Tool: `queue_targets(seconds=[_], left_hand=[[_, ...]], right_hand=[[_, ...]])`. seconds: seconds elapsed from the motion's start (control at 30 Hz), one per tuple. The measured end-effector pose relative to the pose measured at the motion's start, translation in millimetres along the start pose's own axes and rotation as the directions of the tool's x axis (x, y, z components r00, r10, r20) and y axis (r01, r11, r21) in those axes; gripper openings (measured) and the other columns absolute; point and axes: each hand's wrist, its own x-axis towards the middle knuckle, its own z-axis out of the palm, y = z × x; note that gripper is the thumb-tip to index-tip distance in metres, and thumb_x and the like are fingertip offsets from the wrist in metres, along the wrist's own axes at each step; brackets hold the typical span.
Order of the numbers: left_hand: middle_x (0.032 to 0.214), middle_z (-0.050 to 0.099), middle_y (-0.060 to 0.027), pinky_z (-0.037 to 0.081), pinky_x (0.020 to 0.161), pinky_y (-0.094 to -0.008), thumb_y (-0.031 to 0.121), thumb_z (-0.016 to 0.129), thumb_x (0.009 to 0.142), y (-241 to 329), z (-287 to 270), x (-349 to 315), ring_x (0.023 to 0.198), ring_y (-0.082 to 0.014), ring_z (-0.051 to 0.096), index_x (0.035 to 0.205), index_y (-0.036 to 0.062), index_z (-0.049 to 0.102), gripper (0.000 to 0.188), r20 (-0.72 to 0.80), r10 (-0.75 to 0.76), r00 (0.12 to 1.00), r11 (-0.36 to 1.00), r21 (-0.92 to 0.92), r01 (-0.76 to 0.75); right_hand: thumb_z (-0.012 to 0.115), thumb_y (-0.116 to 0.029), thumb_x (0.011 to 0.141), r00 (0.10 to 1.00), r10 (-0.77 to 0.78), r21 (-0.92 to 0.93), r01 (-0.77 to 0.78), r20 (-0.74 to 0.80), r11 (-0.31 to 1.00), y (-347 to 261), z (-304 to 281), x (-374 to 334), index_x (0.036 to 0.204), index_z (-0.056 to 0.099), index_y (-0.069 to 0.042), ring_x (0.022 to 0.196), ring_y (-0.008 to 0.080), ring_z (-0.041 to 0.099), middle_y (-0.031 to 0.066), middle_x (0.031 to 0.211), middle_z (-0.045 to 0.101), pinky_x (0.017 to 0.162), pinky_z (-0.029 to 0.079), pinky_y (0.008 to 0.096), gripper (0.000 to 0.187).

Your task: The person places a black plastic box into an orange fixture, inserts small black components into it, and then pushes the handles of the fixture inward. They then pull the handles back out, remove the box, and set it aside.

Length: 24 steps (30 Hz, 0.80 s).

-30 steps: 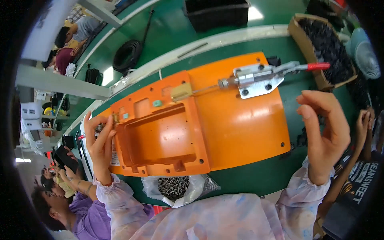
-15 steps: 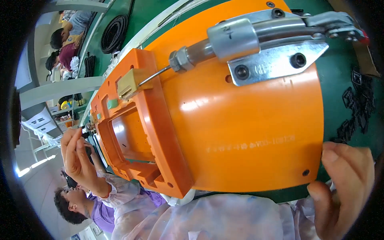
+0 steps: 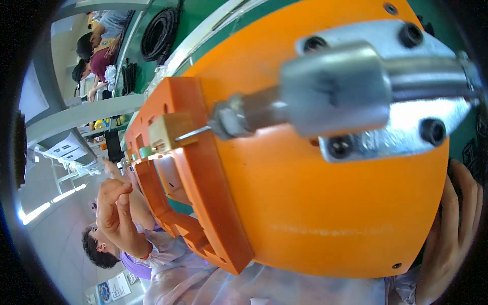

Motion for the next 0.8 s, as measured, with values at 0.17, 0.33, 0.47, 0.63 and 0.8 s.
queue_targets(seconds=[0.17,0.33,0.47,0.63,0.8], left_hand=[[0.089,0.064,-0.0112,0.045,0.077,-0.0287,0.006,0.060,0.097,-24.5,-3.3,-21.8,0.084,-0.0184,0.058,0.093,-0.0068,0.066,0.014,-0.143,-0.213,0.967,0.977,-0.034,0.210],[0.107,0.067,-0.0093,0.048,0.087,-0.0284,0.020,0.047,0.108,-128.4,13.3,-77.0,0.097,-0.0157,0.062,0.120,-0.0039,0.060,0.030,-0.405,-0.444,0.799,0.885,-0.056,0.463],[0.120,0.067,-0.0148,0.050,0.095,-0.0315,0.036,0.034,0.111,-165.9,24.3,-108.2,0.107,-0.0195,0.066,0.131,-0.0074,0.055,0.052,0.107,-0.715,0.691,0.334,-0.816,0.472],[0.123,0.066,-0.0138,0.049,0.097,-0.0316,0.011,0.055,0.101,-241.3,49.1,-125.9,0.112,-0.0196,0.064,0.129,-0.0040,0.060,0.032,0.453,-0.326,0.830,0.135,-0.846,0.516],[0.137,0.058,-0.0145,0.045,0.101,-0.0348,-0.001,0.068,0.087,-212.9,65.1,-101.5,0.121,-0.0232,0.057,0.128,-0.0021,0.060,0.042,0.169,-0.028,0.985,0.661,-0.737,0.145]], right_hand=[[0.062,0.003,0.087,0.998,0.000,-0.001,0.000,0.065,1.000,9.2,15.9,-1.9,0.117,0.062,0.003,0.114,0.0342,0.058,0.0180,0.123,0.060,0.098,0.046,0.0408,0.030],[0.059,0.004,0.083,0.997,-0.080,-0.080,0.080,0.007,0.994,23.5,25.9,-7.1,0.122,0.059,0.002,0.120,0.0371,0.055,0.0194,0.126,0.055,0.101,0.045,0.0431,0.038],[0.058,0.008,0.085,0.996,-0.086,0.104,0.089,-0.036,0.991,21.5,32.7,6.3,0.121,0.060,0.002,0.116,0.0357,0.057,0.0180,0.123,0.055,0.097,0.047,0.0397,0.037],[0.056,0.011,0.086,0.994,-0.085,0.296,0.102,-0.070,0.950,13.8,30.7,23.4,0.117,0.060,0.003,0.101,0.0327,0.061,0.0178,0.110,0.056,0.084,0.050,0.0371,0.032],[0.055,0.010,0.090,0.987,-0.092,0.361,0.134,-0.130,0.923,23.7,30.1,30.4,0.115,0.060,0.004,0.091,0.0309,0.063,0.0178,0.101,0.055,0.079,0.051,0.0355,0.026]])
